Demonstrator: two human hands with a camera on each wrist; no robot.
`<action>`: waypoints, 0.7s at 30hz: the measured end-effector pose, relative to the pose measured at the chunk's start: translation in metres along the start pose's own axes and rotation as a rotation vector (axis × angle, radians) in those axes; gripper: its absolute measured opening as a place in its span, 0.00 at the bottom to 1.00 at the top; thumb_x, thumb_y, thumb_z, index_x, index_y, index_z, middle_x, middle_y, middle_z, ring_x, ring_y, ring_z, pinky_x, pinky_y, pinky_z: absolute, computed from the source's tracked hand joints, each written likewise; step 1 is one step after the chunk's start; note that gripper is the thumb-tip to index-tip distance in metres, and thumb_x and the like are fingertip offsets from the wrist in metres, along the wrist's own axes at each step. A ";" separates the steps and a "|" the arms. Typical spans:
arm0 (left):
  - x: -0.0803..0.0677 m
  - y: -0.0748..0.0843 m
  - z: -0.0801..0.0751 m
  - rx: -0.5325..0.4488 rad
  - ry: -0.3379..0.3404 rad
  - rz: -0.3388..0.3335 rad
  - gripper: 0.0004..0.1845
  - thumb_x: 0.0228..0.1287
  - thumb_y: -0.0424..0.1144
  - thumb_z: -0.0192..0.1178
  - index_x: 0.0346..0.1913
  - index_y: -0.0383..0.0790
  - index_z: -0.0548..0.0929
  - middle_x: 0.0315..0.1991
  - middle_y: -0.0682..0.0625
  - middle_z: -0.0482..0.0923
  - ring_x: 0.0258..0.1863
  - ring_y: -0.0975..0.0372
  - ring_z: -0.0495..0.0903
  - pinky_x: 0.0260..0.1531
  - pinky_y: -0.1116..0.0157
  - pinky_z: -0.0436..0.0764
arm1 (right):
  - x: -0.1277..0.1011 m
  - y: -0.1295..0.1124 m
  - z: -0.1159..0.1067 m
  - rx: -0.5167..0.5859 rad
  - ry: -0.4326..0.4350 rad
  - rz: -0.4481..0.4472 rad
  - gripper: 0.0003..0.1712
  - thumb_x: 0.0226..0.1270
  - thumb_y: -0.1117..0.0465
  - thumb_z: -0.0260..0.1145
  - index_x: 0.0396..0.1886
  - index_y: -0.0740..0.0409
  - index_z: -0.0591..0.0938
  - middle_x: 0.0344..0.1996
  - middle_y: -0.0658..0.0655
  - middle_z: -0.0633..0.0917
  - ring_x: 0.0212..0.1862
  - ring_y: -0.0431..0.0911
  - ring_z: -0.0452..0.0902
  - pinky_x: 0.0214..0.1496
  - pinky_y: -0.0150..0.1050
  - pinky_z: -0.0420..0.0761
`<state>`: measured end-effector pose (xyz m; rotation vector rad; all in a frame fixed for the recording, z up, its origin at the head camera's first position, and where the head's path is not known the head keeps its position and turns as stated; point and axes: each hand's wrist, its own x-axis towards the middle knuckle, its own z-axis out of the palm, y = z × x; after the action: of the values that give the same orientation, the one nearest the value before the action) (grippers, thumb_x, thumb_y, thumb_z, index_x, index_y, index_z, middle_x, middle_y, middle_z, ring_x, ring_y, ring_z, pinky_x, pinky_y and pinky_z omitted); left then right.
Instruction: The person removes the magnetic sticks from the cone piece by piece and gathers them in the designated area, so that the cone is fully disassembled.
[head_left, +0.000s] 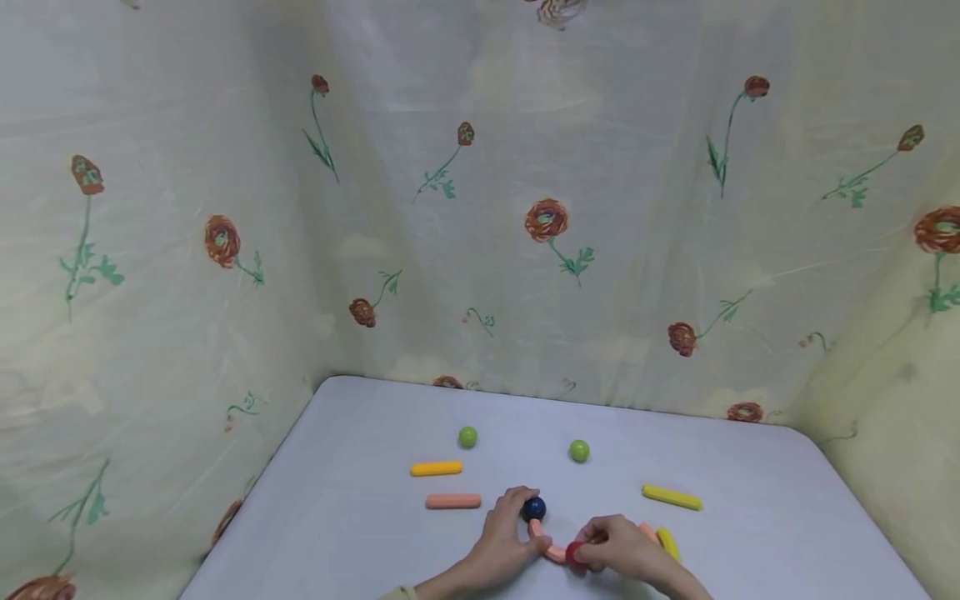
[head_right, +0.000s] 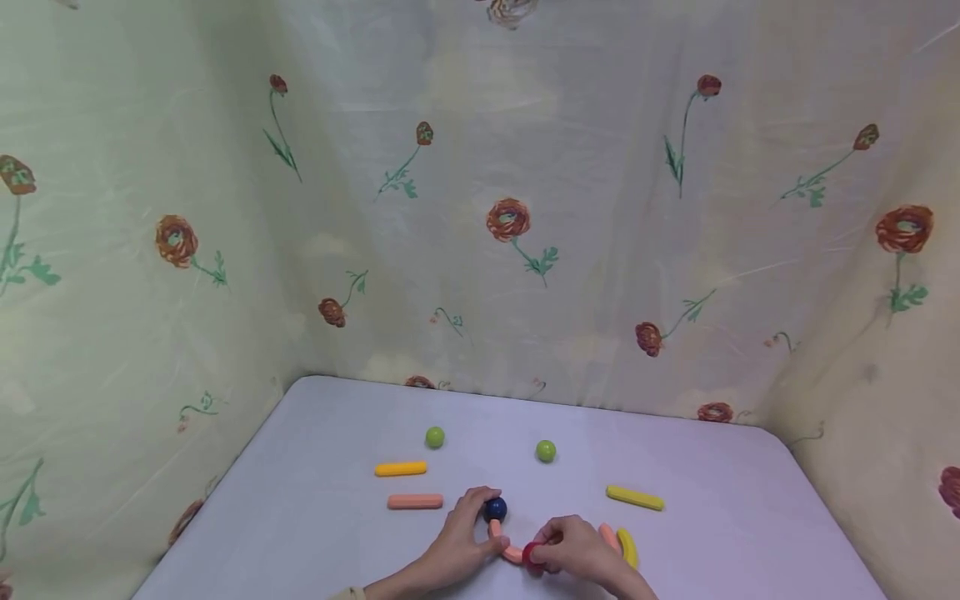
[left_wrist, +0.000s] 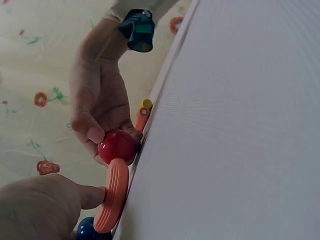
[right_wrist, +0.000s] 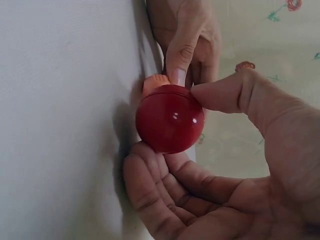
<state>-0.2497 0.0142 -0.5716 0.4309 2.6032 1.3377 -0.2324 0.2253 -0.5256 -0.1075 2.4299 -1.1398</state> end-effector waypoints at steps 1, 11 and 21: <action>0.000 0.001 0.000 0.004 0.001 0.001 0.35 0.57 0.52 0.67 0.66 0.52 0.67 0.67 0.49 0.65 0.66 0.54 0.64 0.65 0.47 0.62 | 0.000 0.001 -0.001 -0.001 -0.006 -0.001 0.10 0.57 0.60 0.66 0.37 0.61 0.82 0.28 0.51 0.83 0.31 0.41 0.76 0.34 0.35 0.79; 0.001 0.004 0.002 0.031 0.001 -0.005 0.34 0.57 0.54 0.66 0.66 0.54 0.68 0.66 0.51 0.66 0.66 0.55 0.64 0.65 0.48 0.62 | -0.007 -0.008 0.003 -0.066 -0.037 -0.027 0.09 0.56 0.59 0.70 0.33 0.59 0.82 0.25 0.50 0.82 0.28 0.41 0.74 0.31 0.33 0.75; -0.002 0.004 0.001 -0.010 0.010 -0.010 0.35 0.57 0.53 0.67 0.66 0.49 0.67 0.65 0.51 0.66 0.63 0.55 0.65 0.63 0.48 0.64 | -0.001 -0.006 -0.012 -0.074 0.144 0.044 0.11 0.56 0.57 0.71 0.35 0.60 0.82 0.27 0.51 0.82 0.30 0.42 0.76 0.32 0.35 0.77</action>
<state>-0.2472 0.0162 -0.5690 0.4108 2.6021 1.3518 -0.2369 0.2304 -0.5138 0.0050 2.5881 -1.0725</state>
